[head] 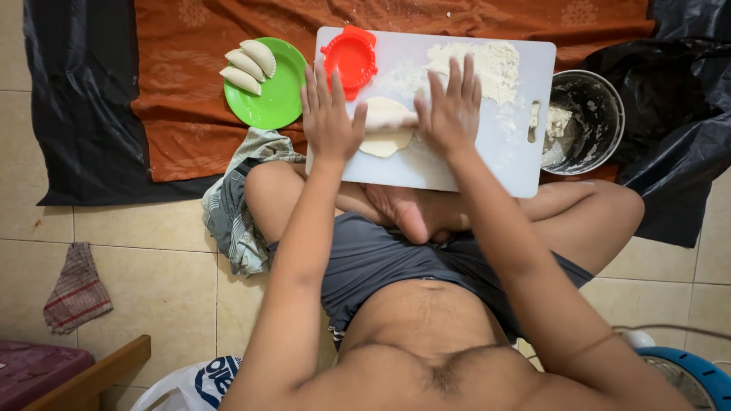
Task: The person is rolling out small pieces of dough with a rolling pin and using a plastic mold to shape them into crescents.
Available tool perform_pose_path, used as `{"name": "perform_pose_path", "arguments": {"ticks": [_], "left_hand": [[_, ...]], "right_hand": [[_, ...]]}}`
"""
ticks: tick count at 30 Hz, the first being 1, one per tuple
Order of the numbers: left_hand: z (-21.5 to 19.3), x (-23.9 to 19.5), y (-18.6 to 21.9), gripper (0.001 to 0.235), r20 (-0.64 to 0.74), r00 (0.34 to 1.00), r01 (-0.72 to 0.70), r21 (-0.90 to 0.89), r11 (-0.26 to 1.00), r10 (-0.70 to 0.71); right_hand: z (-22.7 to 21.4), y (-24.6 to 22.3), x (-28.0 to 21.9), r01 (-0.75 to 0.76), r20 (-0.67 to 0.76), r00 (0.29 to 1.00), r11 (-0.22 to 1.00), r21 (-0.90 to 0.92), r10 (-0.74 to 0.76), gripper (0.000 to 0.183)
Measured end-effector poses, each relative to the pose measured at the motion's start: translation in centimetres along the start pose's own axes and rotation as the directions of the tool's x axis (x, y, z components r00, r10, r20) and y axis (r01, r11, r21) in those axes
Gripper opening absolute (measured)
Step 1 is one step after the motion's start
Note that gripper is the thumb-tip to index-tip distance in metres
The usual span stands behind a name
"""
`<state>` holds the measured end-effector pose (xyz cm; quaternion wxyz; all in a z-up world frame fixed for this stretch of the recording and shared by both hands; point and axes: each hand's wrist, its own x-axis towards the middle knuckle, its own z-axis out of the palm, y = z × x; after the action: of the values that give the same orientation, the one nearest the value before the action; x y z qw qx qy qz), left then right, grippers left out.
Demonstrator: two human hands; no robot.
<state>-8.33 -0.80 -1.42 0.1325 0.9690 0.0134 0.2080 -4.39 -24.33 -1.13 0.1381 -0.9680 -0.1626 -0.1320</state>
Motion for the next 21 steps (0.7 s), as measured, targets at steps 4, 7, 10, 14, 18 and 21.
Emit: {"name": "perform_pose_path", "arguments": {"ticks": [4,7,10,14,18,21], "left_hand": [[0.5,-3.4,0.0,0.078,-0.174,0.983,-0.057,0.049,0.997,0.065],[0.7,-3.0,-0.1,0.076,-0.137,0.988,-0.061,0.04,0.997,0.065],[2.0,0.2,-0.5,0.072,-0.144,0.987,-0.069,0.029,0.997,0.072],[3.1,4.8,-0.7,0.077,-0.036,0.999,0.031,0.008,0.999,-0.03],[3.7,5.9,-0.9,0.076,-0.045,0.995,0.094,0.025,0.995,-0.092],[2.5,3.9,-0.1,0.078,-0.101,0.993,0.059,0.019,0.998,-0.057]], "right_hand": [[-1.7,-1.4,-4.5,0.018,-0.038,0.999,1.0,0.004,-0.018,0.071],[-1.1,-1.1,-3.7,0.002,-0.029,1.0,1.0,0.031,-0.001,0.067],[0.6,0.1,0.5,-0.004,-0.032,0.999,1.0,0.017,0.005,0.071],[0.1,0.9,6.4,-0.038,0.053,0.998,0.998,0.06,0.034,0.071],[0.5,1.4,8.3,-0.038,0.114,0.993,0.994,0.098,0.026,0.069],[1.1,1.5,6.3,0.033,0.042,0.999,0.999,0.028,-0.035,0.071]]}}
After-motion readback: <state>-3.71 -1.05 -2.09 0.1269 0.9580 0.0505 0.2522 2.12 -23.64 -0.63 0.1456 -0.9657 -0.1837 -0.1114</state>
